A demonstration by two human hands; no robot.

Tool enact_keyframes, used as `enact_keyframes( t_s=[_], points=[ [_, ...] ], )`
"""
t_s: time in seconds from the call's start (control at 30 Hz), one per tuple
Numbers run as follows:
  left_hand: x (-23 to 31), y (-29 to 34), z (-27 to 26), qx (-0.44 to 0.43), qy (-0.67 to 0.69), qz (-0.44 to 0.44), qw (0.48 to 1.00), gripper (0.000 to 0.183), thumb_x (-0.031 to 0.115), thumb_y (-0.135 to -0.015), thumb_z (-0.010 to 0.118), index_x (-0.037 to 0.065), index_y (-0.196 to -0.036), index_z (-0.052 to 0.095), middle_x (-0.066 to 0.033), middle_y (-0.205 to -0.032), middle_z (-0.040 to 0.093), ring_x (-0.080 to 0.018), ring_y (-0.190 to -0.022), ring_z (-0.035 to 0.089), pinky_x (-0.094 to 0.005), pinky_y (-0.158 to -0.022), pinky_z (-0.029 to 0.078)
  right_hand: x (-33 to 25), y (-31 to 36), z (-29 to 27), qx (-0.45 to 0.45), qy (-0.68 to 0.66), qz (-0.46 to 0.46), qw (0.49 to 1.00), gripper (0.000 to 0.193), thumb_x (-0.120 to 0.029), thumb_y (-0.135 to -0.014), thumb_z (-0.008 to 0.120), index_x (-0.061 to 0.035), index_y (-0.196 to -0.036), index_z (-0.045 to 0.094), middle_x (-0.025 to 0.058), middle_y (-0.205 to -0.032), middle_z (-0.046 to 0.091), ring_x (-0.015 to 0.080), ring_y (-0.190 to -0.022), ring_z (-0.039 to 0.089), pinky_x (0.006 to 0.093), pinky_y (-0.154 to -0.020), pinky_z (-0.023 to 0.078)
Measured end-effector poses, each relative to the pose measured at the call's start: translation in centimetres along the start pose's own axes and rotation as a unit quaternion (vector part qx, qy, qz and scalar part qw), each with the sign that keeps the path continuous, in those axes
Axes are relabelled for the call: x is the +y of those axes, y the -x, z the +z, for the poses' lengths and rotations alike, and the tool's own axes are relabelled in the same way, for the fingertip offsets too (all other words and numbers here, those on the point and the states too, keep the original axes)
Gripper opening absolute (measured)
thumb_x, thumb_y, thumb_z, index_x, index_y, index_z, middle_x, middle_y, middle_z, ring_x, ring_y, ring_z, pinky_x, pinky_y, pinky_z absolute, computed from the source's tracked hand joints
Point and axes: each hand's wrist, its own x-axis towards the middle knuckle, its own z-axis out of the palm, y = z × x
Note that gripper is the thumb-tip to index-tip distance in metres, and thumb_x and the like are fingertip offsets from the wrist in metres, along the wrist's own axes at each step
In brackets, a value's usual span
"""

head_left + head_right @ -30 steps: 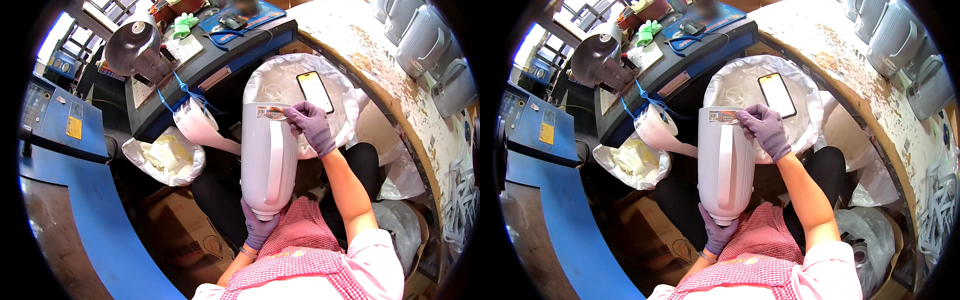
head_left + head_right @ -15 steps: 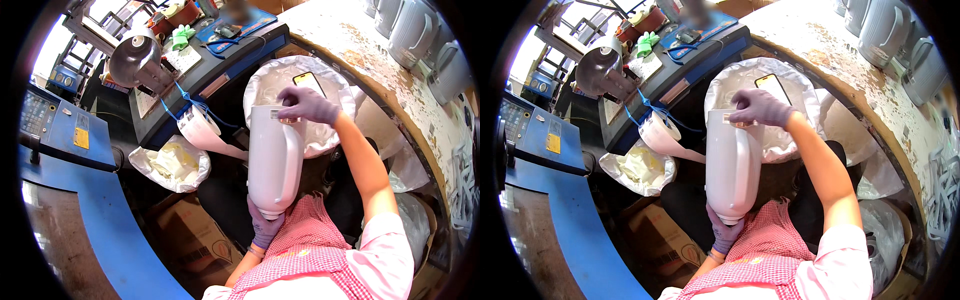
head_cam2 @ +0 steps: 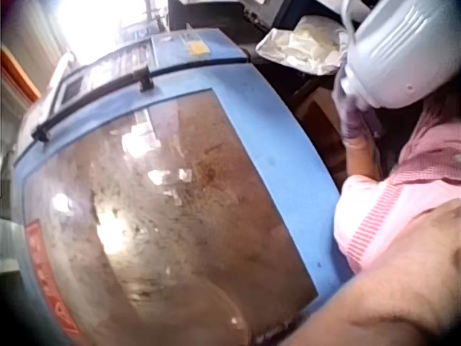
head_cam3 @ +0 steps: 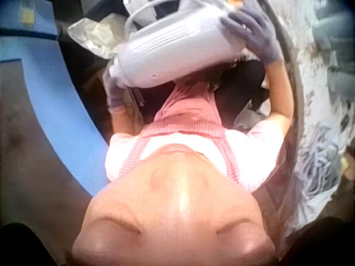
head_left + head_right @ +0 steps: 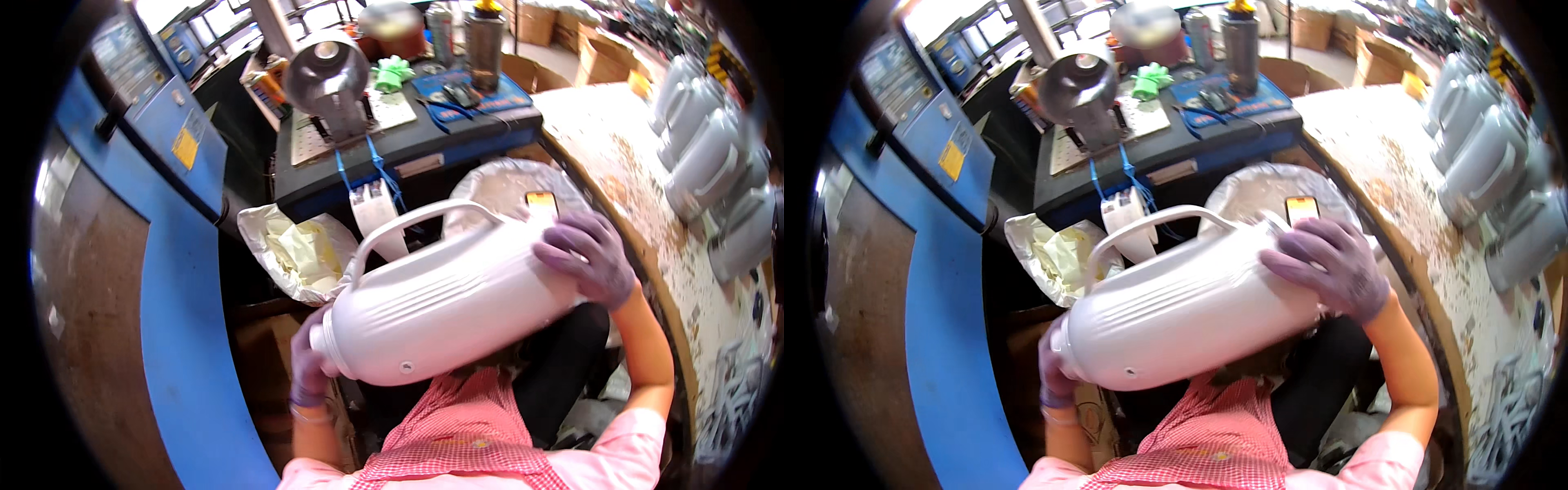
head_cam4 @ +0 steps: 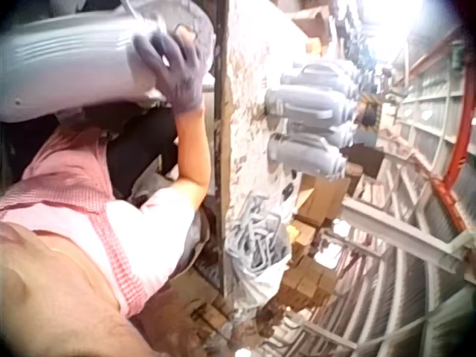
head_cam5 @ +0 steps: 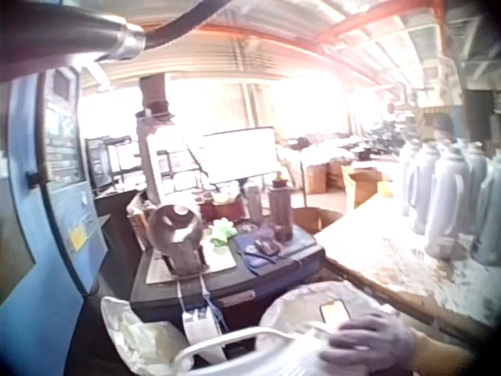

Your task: The person assembles white thermos flasks by hand. They pick up a flask body, insert a metal ring into the opening, attach a handle, and place the completed unit on a table. The process is repeated for multiple units throughout the clip.

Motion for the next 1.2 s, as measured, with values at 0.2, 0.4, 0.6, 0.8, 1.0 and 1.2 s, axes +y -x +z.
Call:
enact_keyframes(
  t_s=[0.2, 0.4, 0.6, 0.8, 1.0, 1.2],
  points=[
    [6.6, -17.7, 2.7, -0.083, -0.098, 0.17, 0.977, 0.061, 0.031, -0.096, 0.063, -0.004, -0.143, 0.046, -0.0132, -0.122, 0.064, -0.0168, -0.107, 0.061, -0.0293, -0.095, 0.047, 2.2, 3.9, -0.2, 0.03, -0.192, 0.34, 0.92, 0.039, -0.018, -0.076, 0.075, -0.0048, -0.112, 0.069, 0.0103, -0.094, 0.068, 0.0317, -0.08, 0.065, 0.0415, -0.071, 0.052],
    [10.0, -42.5, -0.3, 0.142, -0.459, 0.163, 0.862, 0.067, 0.039, -0.083, 0.071, -0.002, -0.134, 0.053, -0.0221, -0.102, 0.068, -0.0255, -0.095, 0.068, -0.0339, -0.087, 0.053, 8.6, 0.9, 2.9, 0.088, 0.008, 0.277, 0.957, 0.05, -0.012, -0.075, 0.075, -0.0002, -0.122, 0.061, 0.0161, -0.087, 0.068, 0.0308, -0.069, 0.065, 0.0394, -0.06, 0.052],
    [13.1, -46.0, -1.0, 0.198, -0.183, 0.168, 0.948, 0.03, 0.02, -0.091, 0.054, -0.007, -0.1, 0.063, -0.015, -0.068, 0.065, -0.0263, -0.05, 0.065, -0.0356, -0.05, 0.053, 16.6, -12.8, 10.7, 0.099, -0.244, 0.402, 0.877, 0.047, -0.005, -0.069, 0.079, 0.0001, -0.114, 0.065, 0.0209, -0.102, 0.069, 0.0366, -0.088, 0.069, 0.0435, -0.075, 0.059],
    [7.9, -27.6, -4.2, 0.134, 0.192, 0.241, 0.942, 0.037, 0.021, -0.089, 0.072, 0.005, -0.121, 0.063, -0.0064, -0.098, 0.064, -0.0212, -0.083, 0.062, -0.0352, -0.063, 0.052, 15.6, -31.2, 21.0, 0.106, -0.461, 0.524, 0.709, 0.036, -0.032, -0.094, 0.057, 0.0004, -0.102, 0.07, 0.0224, -0.093, 0.072, 0.0343, -0.09, 0.071, 0.0371, -0.078, 0.055],
    [-0.5, -8.9, -8.5, 0.207, 0.22, 0.101, 0.948, 0.054, 0.027, -0.084, 0.077, 0.004, -0.128, 0.057, -0.01, -0.113, 0.058, -0.0249, -0.099, 0.056, -0.0383, -0.077, 0.047, 15.3, -34.4, 29.1, 0.061, -0.262, 0.458, 0.848, 0.039, -0.031, -0.089, 0.048, -0.0055, -0.109, 0.07, 0.0246, -0.109, 0.069, 0.045, -0.104, 0.065, 0.0499, -0.095, 0.049],
    [-3.6, -0.8, -6.7, 0.125, 0.106, -0.006, 0.986, 0.072, 0.034, -0.078, 0.082, 0.002, -0.136, 0.051, -0.0137, -0.127, 0.052, -0.0285, -0.115, 0.05, -0.0414, -0.091, 0.042, 14.3, -31.3, 25.7, 0.028, -0.189, 0.443, 0.876, 0.085, -0.05, -0.086, 0.07, 0.0, -0.146, 0.036, 0.0367, -0.13, 0.053, 0.0425, -0.124, 0.055, 0.0477, -0.103, 0.045]
  ],
)
